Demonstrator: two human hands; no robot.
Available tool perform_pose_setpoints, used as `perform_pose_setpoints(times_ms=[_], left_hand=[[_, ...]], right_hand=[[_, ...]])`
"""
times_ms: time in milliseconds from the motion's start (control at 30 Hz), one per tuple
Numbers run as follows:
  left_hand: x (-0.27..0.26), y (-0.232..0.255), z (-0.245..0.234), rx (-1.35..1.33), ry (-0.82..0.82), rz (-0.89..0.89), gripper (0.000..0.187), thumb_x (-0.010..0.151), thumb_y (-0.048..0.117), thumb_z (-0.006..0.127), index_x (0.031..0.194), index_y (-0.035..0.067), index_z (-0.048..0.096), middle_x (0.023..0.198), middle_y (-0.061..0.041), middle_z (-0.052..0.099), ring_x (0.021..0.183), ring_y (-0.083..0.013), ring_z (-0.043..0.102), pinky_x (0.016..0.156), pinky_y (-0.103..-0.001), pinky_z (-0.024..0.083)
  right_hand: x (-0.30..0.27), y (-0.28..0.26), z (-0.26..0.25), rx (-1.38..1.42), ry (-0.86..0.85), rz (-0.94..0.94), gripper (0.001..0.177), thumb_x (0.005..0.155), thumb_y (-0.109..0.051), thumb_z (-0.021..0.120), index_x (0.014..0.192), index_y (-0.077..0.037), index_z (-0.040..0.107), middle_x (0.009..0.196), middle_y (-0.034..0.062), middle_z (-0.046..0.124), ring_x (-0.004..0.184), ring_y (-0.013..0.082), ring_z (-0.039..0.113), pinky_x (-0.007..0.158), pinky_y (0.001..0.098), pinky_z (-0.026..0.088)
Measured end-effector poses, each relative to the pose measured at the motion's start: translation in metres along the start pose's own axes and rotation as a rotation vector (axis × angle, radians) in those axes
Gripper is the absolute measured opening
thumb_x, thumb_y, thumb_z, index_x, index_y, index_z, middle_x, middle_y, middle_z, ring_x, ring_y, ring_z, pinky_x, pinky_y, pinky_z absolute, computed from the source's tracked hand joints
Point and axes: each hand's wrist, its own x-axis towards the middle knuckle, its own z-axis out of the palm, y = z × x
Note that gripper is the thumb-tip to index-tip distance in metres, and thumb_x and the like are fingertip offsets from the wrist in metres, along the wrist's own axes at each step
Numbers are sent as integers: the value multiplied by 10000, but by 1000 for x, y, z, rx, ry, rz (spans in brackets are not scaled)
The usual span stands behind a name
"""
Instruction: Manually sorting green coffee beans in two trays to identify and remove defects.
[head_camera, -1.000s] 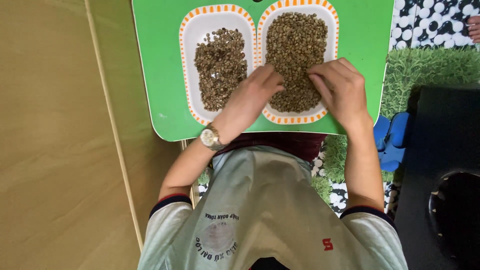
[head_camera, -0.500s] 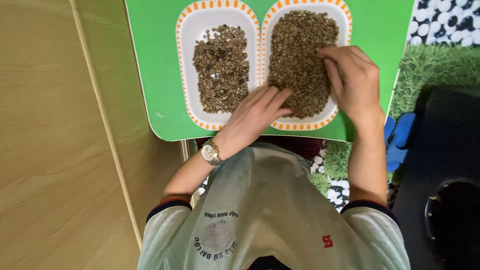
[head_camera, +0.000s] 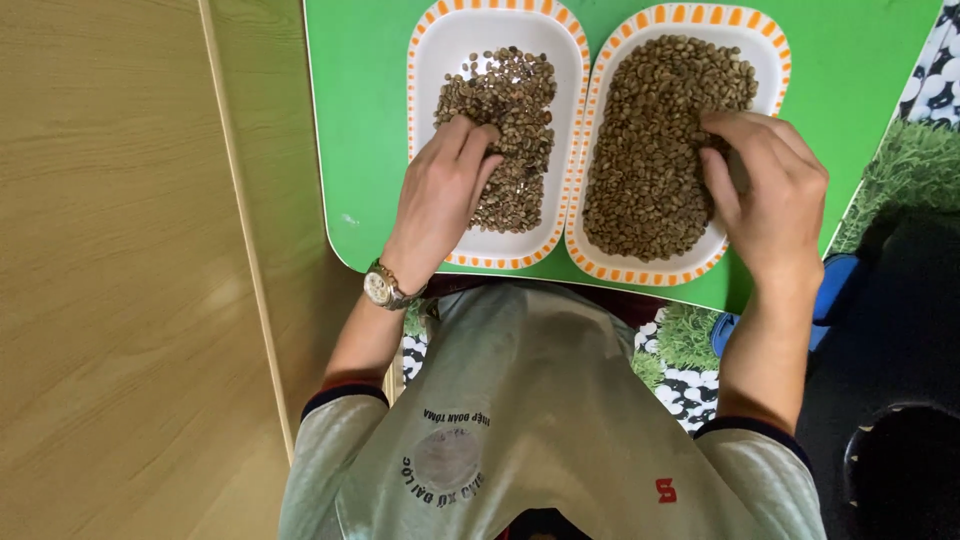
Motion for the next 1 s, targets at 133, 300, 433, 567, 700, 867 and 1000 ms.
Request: perform_pose_setpoints(times_ms=[133, 300, 433, 567, 700, 867, 1000], left_hand=[[7, -1, 3, -45, -2, 33, 195, 950, 3, 651, 1139, 11, 609, 1095, -91, 557, 967, -260, 604, 848, -402, 504], [9, -2, 10, 25, -54, 17, 241, 917, -14, 584, 1155, 1, 621, 1071, -96, 547, 934, -246, 585, 855, -385, 492], [9, -3, 12, -12, -64, 6, 204, 928, -16, 592, 1132, -21, 597, 1060, -123, 522, 930, -276, 565, 823, -408, 473], [11, -1, 12, -42, -72, -5, 176, 926, -38, 595, 1102, -34, 597, 1046, -130, 531, 943, -276, 576, 820, -411, 480], [10, 2, 8, -59, -72, 5, 192, 911, -25, 556, 1101, -26, 584, 1048, -133, 528, 957, -287, 575, 842, -416, 483], [13, 5, 2, 17, -58, 118, 49, 1036, -54, 525, 1044, -41, 571, 893, -101, 450, 870, -322, 582, 749, -359, 528], [9, 3, 9, 71, -71, 172, 43, 1028, -6, 538, 1049, -25, 571, 913, -133, 485, 919, -349, 596, 795, -413, 523]], right_hand=[[4, -7, -2, -5, -9, -7, 330, 921, 184, 787, 1240, 153, 711, 1300, 254, 741, 1196, 389, 673, 1063, 451, 530], [8, -10, 2, 7, -27, -35, 297, 921, 171, 797, 1207, 153, 716, 1257, 252, 727, 1160, 394, 662, 1032, 457, 527], [9, -11, 6, -13, -28, -57, 287, 910, 160, 816, 1185, 152, 733, 1220, 245, 742, 1148, 381, 670, 1040, 447, 536], [5, -9, 5, -32, -31, -59, 275, 917, 148, 822, 1179, 135, 740, 1212, 230, 742, 1138, 365, 674, 1031, 437, 540], [2, -11, 3, -19, -28, -42, 271, 911, 151, 816, 1168, 132, 733, 1179, 232, 729, 1100, 368, 663, 998, 435, 535], [-13, 21, 23, 56, 68, -151, 108, 1028, 12, 739, 1131, 44, 739, 1056, 199, 740, 977, 438, 699, 856, 536, 567], [-12, 15, 17, 13, 71, -124, 137, 986, -10, 724, 1118, 25, 734, 1024, 213, 733, 961, 437, 696, 823, 539, 559]])
